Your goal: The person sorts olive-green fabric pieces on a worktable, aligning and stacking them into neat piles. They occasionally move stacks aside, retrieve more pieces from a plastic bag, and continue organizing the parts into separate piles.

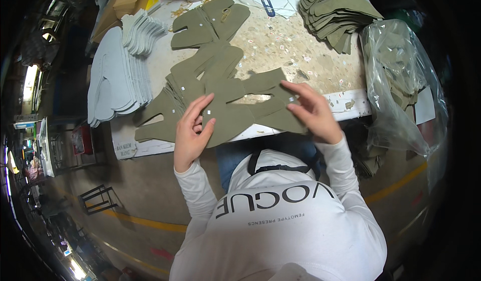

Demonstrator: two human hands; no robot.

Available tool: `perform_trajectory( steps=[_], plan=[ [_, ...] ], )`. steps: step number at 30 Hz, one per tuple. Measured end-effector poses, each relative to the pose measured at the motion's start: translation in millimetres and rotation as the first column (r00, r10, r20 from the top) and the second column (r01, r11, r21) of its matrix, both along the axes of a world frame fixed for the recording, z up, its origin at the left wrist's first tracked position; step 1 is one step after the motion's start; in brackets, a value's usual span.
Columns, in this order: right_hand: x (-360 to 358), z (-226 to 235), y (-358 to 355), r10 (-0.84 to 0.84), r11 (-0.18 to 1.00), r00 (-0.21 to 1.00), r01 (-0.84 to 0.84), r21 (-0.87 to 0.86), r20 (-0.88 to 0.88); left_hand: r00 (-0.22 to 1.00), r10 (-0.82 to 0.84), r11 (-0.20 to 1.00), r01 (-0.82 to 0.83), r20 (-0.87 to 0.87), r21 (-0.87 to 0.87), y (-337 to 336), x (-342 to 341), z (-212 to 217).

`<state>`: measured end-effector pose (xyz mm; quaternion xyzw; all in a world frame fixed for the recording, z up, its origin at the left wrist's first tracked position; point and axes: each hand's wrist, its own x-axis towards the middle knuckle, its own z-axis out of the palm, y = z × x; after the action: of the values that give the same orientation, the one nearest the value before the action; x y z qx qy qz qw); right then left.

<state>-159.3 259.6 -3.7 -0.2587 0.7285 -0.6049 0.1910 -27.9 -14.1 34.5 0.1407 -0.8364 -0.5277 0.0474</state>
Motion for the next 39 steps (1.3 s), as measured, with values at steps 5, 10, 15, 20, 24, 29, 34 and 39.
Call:
perform_trajectory(
  steps=[5, 10, 15, 20, 24, 29, 34, 39],
  plan=[
    [-17.7, 13.1, 52.8, 0.039, 0.998, 0.989, -0.046, 0.046, 0.143, 0.992, -0.124, 0.988, 0.122, 0.007, 0.095, 22.8, 1.2, -7.3],
    [-16.0, 14.2, 49.9, 0.027, 0.991, 1.0, -0.026, 0.129, -0.001, 0.995, -0.093, 0.985, 0.088, 0.025, 0.148, 32.0, -1.1, -11.1],
    [-23.3, 47.8, 50.5, -0.008, 1.0, 0.999, 0.009, -0.022, 0.042, 0.998, -0.059, 0.998, 0.059, -0.016, 0.018, 29.5, 5.0, -12.9],
    [-17.6, 96.5, 56.2, -0.059, 0.977, 0.998, 0.053, -0.208, -0.025, 0.994, 0.105, 0.989, -0.104, -0.006, 0.104, 33.0, 17.8, -19.5],
    [-5.3, 107.2, 31.7, 0.035, 0.972, 0.999, -0.025, -0.234, 0.041, 0.973, 0.221, 0.973, -0.225, 0.064, 0.059, 37.0, 29.1, -19.9],
    [6.2, 103.9, 9.5, 0.086, 0.931, 0.996, -0.08, -0.357, 0.002, 0.949, 0.315, 0.94, -0.31, 0.013, -0.141, 41.0, 31.9, -17.8],
    [-3.4, 64.6, 7.0, 0.076, 0.975, 0.993, -0.055, -0.216, 0.093, 0.928, 0.349, 0.885, -0.372, -0.132, -0.28, 47.5, 20.8, -19.3],
    [-18.5, 6.8, 7.6, 0.015, 0.989, 0.982, 0.013, 0.149, -0.188, 0.934, 0.353, 0.851, -0.345, -0.055, -0.395, 53.7, 9.9, -23.9]
  ],
)
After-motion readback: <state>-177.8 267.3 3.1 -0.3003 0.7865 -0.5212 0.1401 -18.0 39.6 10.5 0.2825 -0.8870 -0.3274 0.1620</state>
